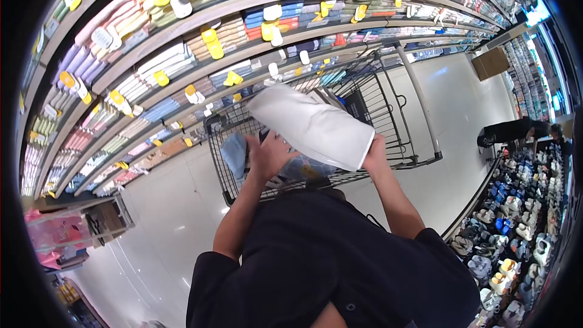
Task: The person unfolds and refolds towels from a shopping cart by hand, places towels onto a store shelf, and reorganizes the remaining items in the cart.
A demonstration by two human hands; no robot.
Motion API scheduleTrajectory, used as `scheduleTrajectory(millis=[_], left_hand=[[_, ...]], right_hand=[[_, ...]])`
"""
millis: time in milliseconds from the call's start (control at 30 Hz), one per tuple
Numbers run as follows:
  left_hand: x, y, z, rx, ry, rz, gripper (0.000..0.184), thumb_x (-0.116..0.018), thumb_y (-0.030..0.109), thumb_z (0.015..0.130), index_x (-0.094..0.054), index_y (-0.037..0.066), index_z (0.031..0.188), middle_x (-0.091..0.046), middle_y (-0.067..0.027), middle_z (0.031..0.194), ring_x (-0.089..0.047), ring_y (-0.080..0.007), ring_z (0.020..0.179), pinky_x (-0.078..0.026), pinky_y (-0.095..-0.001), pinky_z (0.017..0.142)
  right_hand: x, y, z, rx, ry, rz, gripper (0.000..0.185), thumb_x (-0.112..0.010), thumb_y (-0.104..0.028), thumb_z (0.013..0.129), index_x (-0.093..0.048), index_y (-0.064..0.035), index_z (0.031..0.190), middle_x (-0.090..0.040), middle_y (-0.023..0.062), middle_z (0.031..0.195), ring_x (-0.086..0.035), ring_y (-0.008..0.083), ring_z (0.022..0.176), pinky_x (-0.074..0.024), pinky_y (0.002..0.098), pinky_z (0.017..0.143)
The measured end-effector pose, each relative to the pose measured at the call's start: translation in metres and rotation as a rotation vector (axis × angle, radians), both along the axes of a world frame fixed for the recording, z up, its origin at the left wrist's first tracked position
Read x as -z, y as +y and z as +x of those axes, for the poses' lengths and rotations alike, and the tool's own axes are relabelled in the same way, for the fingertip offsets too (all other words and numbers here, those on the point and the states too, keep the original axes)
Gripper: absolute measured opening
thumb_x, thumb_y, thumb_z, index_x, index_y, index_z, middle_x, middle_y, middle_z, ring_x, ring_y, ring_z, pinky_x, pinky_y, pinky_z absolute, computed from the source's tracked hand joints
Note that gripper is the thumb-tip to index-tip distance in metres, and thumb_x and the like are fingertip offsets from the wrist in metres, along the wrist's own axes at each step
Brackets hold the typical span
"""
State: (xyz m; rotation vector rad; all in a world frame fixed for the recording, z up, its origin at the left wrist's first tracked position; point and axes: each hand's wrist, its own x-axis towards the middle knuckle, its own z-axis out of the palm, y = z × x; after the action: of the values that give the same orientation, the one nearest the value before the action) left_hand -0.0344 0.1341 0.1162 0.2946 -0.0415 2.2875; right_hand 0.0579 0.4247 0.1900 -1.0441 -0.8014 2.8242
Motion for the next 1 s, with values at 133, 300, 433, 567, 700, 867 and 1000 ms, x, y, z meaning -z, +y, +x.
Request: scheduleTrajectory(millis=[133,300,433,567,700,867,1000], left_hand=[[-0.009,0.020,-0.013,-0.112,0.147,-0.724,0.065,-0.050,0.026,0.106,-0.018,0.013,0.160,-0.044,-0.0117,0.151,-0.055,-0.0257,0.127,-0.051,-0.0453,0.099],[-0.018,0.032,-0.013,-0.104,0.124,-0.805,0.067,-0.054,0.011,0.103,-0.019,0.016,0.161,-0.058,-0.0117,0.135,-0.062,-0.0210,0.118,-0.054,-0.0359,0.094],[0.004,0.032,-0.009,-0.063,-0.053,-0.605,0.042,-0.055,0.004,0.101,-0.049,0.003,0.143,-0.059,-0.0128,0.132,-0.064,-0.0198,0.112,-0.054,-0.0352,0.095],[0.036,0.030,-0.005,-0.247,0.658,-0.982,0.031,-0.048,-0.005,0.098,-0.063,-0.002,0.125,-0.059,-0.0045,0.131,-0.064,-0.0177,0.101,-0.049,-0.0275,0.088],[0.004,0.031,0.001,-0.462,0.947,-1.019,0.037,-0.051,-0.009,0.091,-0.067,0.000,0.123,-0.060,-0.0048,0.126,-0.064,-0.0210,0.096,-0.047,-0.0257,0.082],[-0.014,0.039,0.007,-0.812,1.206,-1.317,0.048,-0.061,-0.008,0.076,-0.069,0.006,0.121,-0.059,-0.0135,0.116,-0.061,-0.0311,0.103,-0.050,-0.0308,0.082],[-0.035,0.028,-0.011,-0.804,1.274,-1.235,0.035,-0.062,-0.006,0.077,-0.070,0.002,0.110,-0.060,-0.0139,0.114,-0.061,-0.0327,0.104,-0.051,-0.0356,0.084]], right_hand=[[0.017,-0.022,0.013,-0.050,-0.047,-0.018,0.057,-0.040,-0.019,0.088,-0.052,0.0105,0.135,-0.055,0.0232,0.141,-0.053,0.0400,0.131,-0.0370,0.0553,0.115],[0.018,-0.032,0.021,-0.092,-0.021,-0.058,0.058,-0.042,-0.018,0.086,-0.051,0.0095,0.137,-0.054,0.0239,0.141,-0.052,0.0396,0.132,-0.0376,0.0552,0.115],[-0.002,-0.038,0.015,-0.050,0.039,-0.061,0.061,-0.043,-0.014,0.082,-0.048,0.0092,0.139,-0.053,0.0242,0.143,-0.052,0.0391,0.132,-0.0368,0.0543,0.116],[-0.026,-0.047,0.012,0.067,-0.019,-0.033,0.054,-0.031,-0.015,0.095,-0.047,0.0097,0.141,-0.050,0.0260,0.145,-0.051,0.0398,0.133,-0.0366,0.0544,0.116],[-0.007,-0.040,0.013,0.170,-0.018,-0.041,0.051,-0.036,-0.010,0.088,-0.050,0.0101,0.133,-0.054,0.0255,0.139,-0.055,0.0394,0.128,-0.0424,0.0533,0.112],[0.004,-0.030,0.015,0.272,-0.006,-0.084,0.039,-0.044,-0.001,0.082,-0.055,0.0095,0.117,-0.062,0.0229,0.120,-0.064,0.0368,0.113,-0.0527,0.0473,0.103],[-0.017,-0.032,0.010,0.185,-0.033,-0.031,0.030,-0.046,-0.003,0.086,-0.054,0.0087,0.112,-0.064,0.0197,0.111,-0.066,0.0310,0.103,-0.0563,0.0440,0.096]])
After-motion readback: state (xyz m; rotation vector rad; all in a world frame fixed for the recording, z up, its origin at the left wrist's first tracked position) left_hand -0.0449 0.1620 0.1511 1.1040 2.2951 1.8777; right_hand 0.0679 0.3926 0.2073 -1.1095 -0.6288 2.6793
